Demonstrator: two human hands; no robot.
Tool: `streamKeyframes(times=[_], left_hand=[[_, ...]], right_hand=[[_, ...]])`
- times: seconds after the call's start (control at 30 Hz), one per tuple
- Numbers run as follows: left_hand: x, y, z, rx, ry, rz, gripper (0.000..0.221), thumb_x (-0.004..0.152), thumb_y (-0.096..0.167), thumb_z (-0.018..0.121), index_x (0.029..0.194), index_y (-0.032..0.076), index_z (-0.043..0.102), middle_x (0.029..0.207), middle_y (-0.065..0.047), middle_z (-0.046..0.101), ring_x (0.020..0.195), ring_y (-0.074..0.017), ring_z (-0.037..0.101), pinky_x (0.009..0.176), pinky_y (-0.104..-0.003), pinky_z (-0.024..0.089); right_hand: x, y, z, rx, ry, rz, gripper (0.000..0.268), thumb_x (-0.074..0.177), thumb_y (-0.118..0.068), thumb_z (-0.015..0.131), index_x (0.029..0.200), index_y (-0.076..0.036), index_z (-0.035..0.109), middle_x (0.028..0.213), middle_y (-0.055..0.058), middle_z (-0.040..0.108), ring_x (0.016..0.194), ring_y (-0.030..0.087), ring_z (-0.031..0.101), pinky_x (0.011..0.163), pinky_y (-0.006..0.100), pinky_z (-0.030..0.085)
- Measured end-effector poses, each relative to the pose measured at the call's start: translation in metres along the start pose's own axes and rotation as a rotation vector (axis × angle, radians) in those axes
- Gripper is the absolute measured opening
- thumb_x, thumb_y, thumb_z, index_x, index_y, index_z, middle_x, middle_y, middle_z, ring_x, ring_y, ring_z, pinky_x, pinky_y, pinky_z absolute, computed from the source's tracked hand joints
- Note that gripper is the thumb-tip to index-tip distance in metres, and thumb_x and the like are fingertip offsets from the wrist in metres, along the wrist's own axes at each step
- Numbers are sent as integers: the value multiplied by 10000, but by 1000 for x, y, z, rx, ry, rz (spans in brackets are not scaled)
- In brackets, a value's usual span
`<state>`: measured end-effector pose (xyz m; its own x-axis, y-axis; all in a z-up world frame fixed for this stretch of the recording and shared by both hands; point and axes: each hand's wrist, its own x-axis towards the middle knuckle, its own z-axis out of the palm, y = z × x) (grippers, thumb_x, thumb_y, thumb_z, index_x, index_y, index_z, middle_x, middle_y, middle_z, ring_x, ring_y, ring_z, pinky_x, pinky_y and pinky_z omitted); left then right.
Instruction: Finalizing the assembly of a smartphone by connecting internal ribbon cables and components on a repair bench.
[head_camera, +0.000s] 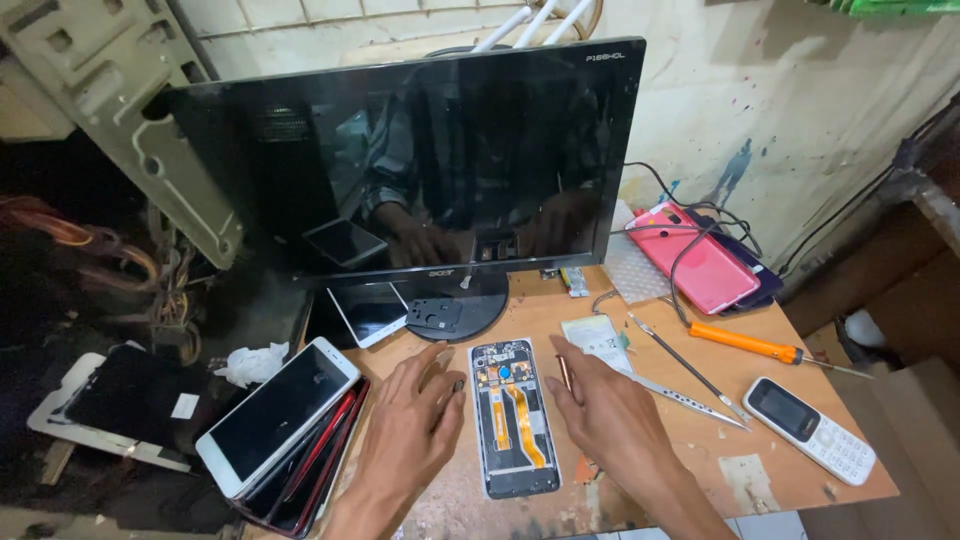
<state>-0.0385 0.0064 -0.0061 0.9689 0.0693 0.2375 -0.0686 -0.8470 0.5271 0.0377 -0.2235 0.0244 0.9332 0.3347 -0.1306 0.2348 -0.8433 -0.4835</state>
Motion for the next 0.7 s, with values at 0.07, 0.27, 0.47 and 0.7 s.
streamKeyframes(times=[0.07,0.27,0.47,0.7], left_hand=[[-2,4,0,-8,9,6,317,980,283,561,1219,133,705,1492,-115,534,1332,-287,527,1047,-557,445],[-23,11,2,-67,60,36,408,1017,300,500,1351,104,630,1499,-154,520,1385,-294,474,1095,-529,411],[-46,8,-3,-120,140,86,417,1026,294,487,1327,38,622,1497,-231,484,1360,-378,486,1056,-537,427],[-63,7,-16,-15,311,253,322,1032,253,527,1271,88,667,1445,-187,566,1272,-315,572,1099,-534,444]], right_hand=[[1,6,8,8,39,-34,515,993,-406,523,1485,-257,490,1065,23,732,910,298,717,696,498,554],[-6,12,8,102,68,-69,471,978,-371,546,1430,-243,571,1166,-10,723,989,222,721,807,418,558],[-24,23,25,192,181,-122,459,914,-379,616,1355,-260,669,1201,-60,794,977,144,781,851,339,586],[-41,31,40,251,317,-71,409,894,-356,667,1294,-323,748,950,-93,785,665,112,638,731,261,533]])
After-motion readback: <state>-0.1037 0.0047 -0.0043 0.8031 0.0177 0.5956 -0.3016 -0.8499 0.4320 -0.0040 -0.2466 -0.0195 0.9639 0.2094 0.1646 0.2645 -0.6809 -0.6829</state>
